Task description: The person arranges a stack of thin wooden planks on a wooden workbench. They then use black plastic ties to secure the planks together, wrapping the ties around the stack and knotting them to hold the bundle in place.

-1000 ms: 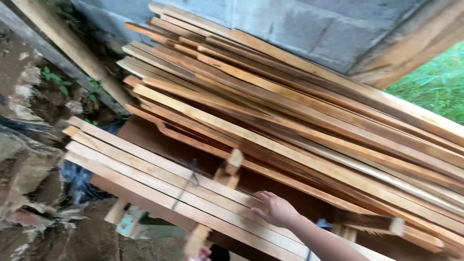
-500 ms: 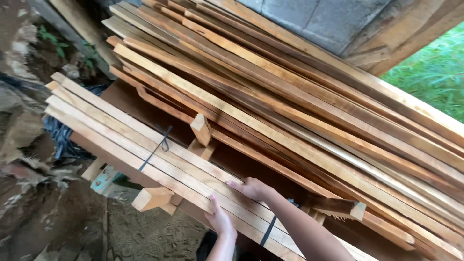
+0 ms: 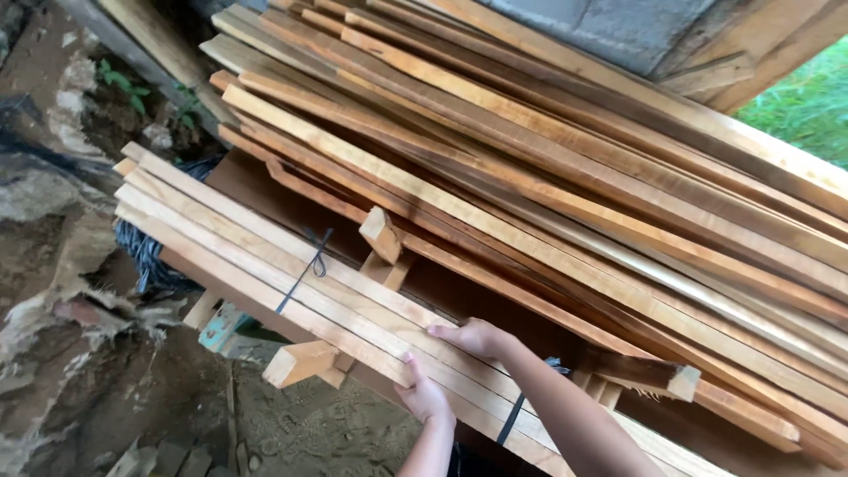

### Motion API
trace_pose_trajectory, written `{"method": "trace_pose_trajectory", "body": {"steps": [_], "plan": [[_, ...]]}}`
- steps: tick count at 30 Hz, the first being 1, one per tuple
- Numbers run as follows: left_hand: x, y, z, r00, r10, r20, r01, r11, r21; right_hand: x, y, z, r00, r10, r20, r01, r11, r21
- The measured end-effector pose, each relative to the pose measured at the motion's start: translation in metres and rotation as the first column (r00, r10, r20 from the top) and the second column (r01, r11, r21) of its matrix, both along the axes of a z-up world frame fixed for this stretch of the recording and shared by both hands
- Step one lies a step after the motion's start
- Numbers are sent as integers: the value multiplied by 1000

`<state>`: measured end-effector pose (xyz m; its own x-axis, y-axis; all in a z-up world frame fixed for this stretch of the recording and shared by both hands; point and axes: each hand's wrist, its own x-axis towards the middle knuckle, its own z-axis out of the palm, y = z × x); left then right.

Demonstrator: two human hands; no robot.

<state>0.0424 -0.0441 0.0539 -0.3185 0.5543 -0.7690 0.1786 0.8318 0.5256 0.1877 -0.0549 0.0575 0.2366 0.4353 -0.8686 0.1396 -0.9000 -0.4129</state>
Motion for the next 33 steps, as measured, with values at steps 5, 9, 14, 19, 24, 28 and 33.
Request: {"method": "trace_pose_trajectory", "body": {"steps": [5, 9, 14, 19, 24, 28, 33], "plan": [[5, -1, 20, 999, -52, 0, 52, 998, -29, -9, -27, -22, 849, 142, 509, -296, 926, 235], [4, -5, 15, 998, -51, 33, 51, 999, 9, 7, -76, -5, 816, 222, 534, -373, 908, 193], [2, -11, 19, 987, -17, 158, 9, 999, 52, 20, -168, 3, 952, -48, 303, -29, 970, 243], [-9, -55, 21, 963, -38, 267, 14, 996, 91, 14, -189, 5, 970, 32, 243, -72, 985, 160], [8, -138, 32, 933, 36, 357, -26, 999, -33, 22, -181, -2, 976, 64, 209, -75, 996, 46], [25, -161, 36, 944, 12, 329, 13, 997, -73, 31, -182, -7, 995, 49, 90, -54, 997, 52], [28, -161, 30, 941, 109, 321, -78, 991, -106, 35, -174, -5, 999, 47, -7, -47, 997, 63]]}}
